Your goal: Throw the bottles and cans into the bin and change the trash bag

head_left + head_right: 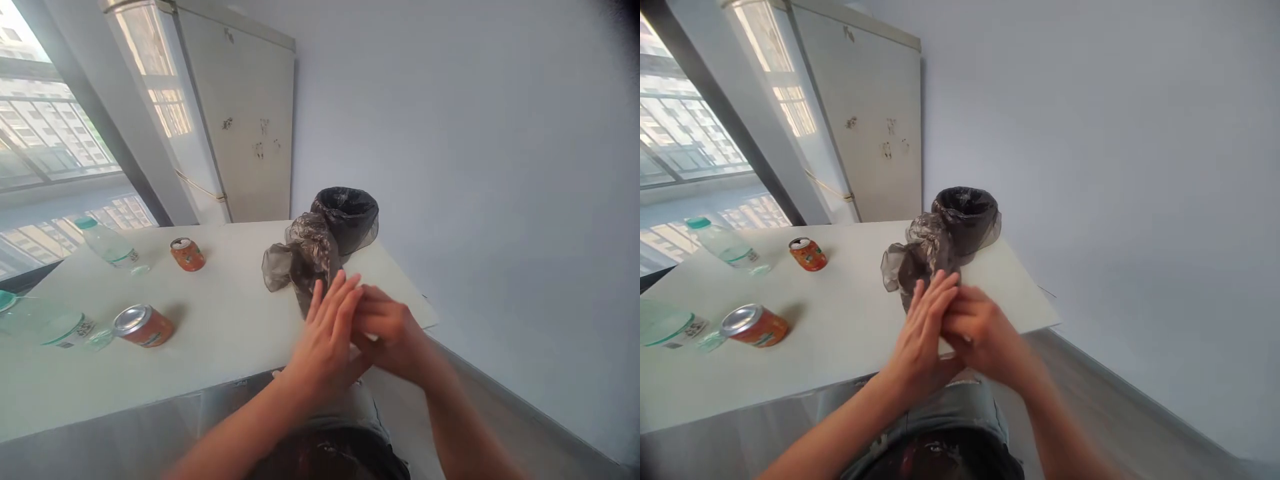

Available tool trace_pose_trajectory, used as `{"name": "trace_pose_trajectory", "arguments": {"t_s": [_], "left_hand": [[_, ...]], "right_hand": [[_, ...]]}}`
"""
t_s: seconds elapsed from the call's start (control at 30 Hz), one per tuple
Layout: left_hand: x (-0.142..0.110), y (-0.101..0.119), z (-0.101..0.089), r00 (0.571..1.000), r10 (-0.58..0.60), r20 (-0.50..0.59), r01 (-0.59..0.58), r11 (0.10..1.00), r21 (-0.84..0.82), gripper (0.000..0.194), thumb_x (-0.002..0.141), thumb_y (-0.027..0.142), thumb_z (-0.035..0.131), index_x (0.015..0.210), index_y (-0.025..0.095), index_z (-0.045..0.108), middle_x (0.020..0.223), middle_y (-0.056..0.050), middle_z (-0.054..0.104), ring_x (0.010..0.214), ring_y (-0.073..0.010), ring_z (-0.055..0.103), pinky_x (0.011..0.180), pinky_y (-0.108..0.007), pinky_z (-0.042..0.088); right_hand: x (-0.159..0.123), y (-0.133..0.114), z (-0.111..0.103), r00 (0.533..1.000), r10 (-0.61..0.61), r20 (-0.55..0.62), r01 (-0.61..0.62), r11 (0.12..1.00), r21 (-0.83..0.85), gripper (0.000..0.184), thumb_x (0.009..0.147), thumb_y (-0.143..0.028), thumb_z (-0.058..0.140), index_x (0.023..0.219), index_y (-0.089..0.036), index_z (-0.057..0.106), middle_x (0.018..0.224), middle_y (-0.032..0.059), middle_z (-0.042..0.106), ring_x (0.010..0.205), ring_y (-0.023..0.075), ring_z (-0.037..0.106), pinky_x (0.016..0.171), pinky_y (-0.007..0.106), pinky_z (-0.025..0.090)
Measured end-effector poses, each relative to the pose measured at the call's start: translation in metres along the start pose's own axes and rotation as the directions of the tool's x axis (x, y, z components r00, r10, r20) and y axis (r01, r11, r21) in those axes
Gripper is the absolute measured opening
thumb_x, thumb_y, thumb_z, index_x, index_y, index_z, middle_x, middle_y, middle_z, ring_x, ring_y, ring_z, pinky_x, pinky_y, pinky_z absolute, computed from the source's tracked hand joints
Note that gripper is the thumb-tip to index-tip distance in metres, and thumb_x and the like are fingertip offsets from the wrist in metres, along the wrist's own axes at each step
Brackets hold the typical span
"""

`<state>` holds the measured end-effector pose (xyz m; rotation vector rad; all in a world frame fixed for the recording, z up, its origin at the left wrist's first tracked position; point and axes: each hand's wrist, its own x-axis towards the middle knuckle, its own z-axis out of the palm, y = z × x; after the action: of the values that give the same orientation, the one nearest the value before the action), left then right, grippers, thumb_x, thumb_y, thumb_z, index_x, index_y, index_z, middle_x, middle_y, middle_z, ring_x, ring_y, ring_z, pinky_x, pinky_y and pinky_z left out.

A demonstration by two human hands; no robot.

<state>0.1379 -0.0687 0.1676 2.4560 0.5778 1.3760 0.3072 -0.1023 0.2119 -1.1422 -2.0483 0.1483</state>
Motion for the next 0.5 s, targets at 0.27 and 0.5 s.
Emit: {"name": "trace_pose_trajectory", "arguments": {"t_s": [0.27, 0.5], "left_hand": [[-0.001, -0.035, 0.057, 0.859, -0.286, 0.424, 0.317, 0.949, -0.001, 0.014, 0.087, 0.015, 0.062, 0.088, 0.024, 0.072, 0.080, -0.003, 0.078, 0.072, -0.0205, 0.073, 0.069, -0.029, 0.052], [-0.018, -0.111, 0.041, 0.785, -0.415, 0.459, 0.204, 0.874, 0.441, 0.017, 0.091, 0.011, 0.055, 0.090, 0.021, 0.068, 0.087, -0.007, 0.077, 0.080, -0.0259, 0.072, 0.085, -0.038, 0.050]], "right_hand": [[-0.058, -0.008, -0.017, 0.846, 0.212, -0.489, -0.051, 0.945, 0.322, 0.018, 0.086, -0.014, 0.079, 0.096, -0.029, 0.082, 0.076, 0.0018, 0.073, 0.066, 0.0195, 0.059, 0.061, 0.038, 0.050], [-0.108, 0.101, -0.044, 0.248, 0.632, -0.734, -0.263, 0.773, 0.577, 0.020, 0.070, -0.032, 0.090, 0.082, -0.022, 0.077, 0.077, 0.0009, 0.067, 0.063, 0.0140, 0.056, 0.059, 0.031, 0.047]]}}
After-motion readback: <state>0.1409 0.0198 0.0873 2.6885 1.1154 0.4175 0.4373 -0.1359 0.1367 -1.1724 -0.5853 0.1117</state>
